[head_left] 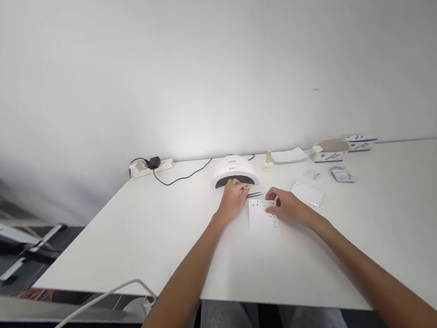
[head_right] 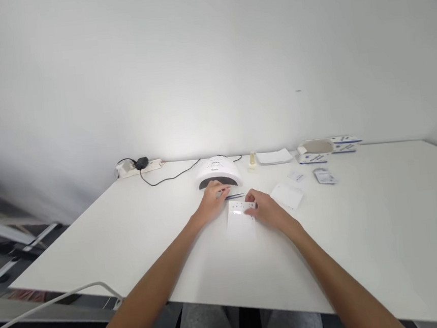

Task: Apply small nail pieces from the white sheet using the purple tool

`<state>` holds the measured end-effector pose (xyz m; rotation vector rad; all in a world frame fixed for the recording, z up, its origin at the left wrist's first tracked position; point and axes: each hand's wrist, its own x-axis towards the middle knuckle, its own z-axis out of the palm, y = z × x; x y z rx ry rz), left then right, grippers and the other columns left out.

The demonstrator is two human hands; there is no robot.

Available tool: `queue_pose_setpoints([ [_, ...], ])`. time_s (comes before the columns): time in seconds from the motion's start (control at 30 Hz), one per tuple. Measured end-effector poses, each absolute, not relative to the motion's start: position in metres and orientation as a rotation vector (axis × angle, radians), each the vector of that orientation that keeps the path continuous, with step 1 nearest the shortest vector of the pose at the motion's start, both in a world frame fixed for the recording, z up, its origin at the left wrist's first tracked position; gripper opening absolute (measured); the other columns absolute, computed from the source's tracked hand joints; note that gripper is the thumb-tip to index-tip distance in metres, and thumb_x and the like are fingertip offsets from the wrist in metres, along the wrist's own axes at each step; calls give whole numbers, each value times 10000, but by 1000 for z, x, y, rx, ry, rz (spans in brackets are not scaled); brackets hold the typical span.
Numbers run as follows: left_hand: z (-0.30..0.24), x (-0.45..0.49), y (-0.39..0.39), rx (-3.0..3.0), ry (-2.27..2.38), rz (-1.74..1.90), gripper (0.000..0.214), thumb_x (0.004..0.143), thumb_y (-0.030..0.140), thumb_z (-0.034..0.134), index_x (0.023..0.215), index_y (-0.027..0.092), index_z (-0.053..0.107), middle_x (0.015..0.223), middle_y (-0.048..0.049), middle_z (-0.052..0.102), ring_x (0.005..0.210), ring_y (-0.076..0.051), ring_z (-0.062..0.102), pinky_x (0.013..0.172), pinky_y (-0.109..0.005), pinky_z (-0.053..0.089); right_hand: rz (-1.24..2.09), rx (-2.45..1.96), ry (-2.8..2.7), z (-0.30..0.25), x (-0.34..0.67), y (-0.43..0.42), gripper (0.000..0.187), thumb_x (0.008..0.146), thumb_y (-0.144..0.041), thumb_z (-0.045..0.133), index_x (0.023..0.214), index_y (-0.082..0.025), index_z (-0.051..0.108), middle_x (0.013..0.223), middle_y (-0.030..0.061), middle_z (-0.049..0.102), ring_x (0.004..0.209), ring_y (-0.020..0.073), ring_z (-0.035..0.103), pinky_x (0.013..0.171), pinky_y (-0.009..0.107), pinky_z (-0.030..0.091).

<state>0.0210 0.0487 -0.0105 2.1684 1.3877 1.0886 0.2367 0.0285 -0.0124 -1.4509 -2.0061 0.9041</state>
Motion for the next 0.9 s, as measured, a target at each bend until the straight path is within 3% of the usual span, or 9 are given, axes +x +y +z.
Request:
queue_pose_setpoints([
  [0.13, -4, 26, 45, 2004, 1251, 1137, 315, 903, 398, 541, 1032, 187, 734, 950, -76, 653, 974, -221, 547, 862, -355, 438, 855, -1320, -1824, -11, 235, 32, 229, 766, -418, 647, 849, -218, 573, 813, 4, 613, 683, 154, 514, 628, 287, 407],
  [0.23, 1, 28, 42, 1864, 1122, 1002, 326, 811, 376, 655, 1058, 173, 715, 906, -57, 668, 824, -181, 586, 735, -305, 454, 892, -1304, -1719, -9, 232, 32, 263, 753, -440, 667, 834, -208, 576, 682, -21, 567, 623, 145, 501, 593, 279, 386],
  [0.33, 2, 29, 42, 1722, 1030, 897, 214, 753, 313, 701, 883, 144, 707, 830, -45, 668, 708, -150, 600, 618, -259, 440, 900, -1257, -1738, -5, 230, 26, 257, 773, -444, 654, 857, -207, 597, 660, -33, 530, 613, 135, 488, 579, 270, 382],
  [0.53, -8, 31, 44, 1445, 1001, 966, 323, 764, 369, 725, 963, 128, 645, 554, 26, 561, 355, -60, 405, 390, -212, 277, 1012, -1185, -1607, 0, 231, 19, 417, 819, -469, 624, 1152, -222, 570, 798, 2, 639, 706, 157, 587, 620, 280, 460],
  [0.73, -6, 34, 38, 1265, 911, 1063, 379, 720, 400, 777, 926, 124, 619, 667, -26, 631, 426, -84, 495, 392, -225, 347, 1077, -1142, -1426, -4, 234, 26, 365, 728, -505, 723, 825, -163, 642, 737, 46, 691, 651, 166, 597, 575, 277, 448],
  [0.9, -8, 33, 38, 1359, 894, 971, 301, 727, 362, 771, 776, 106, 621, 616, -45, 623, 425, -99, 507, 405, -242, 366, 1007, -1143, -1484, -6, 233, 27, 341, 744, -493, 709, 823, -167, 643, 712, 38, 674, 639, 161, 582, 567, 268, 431],
])
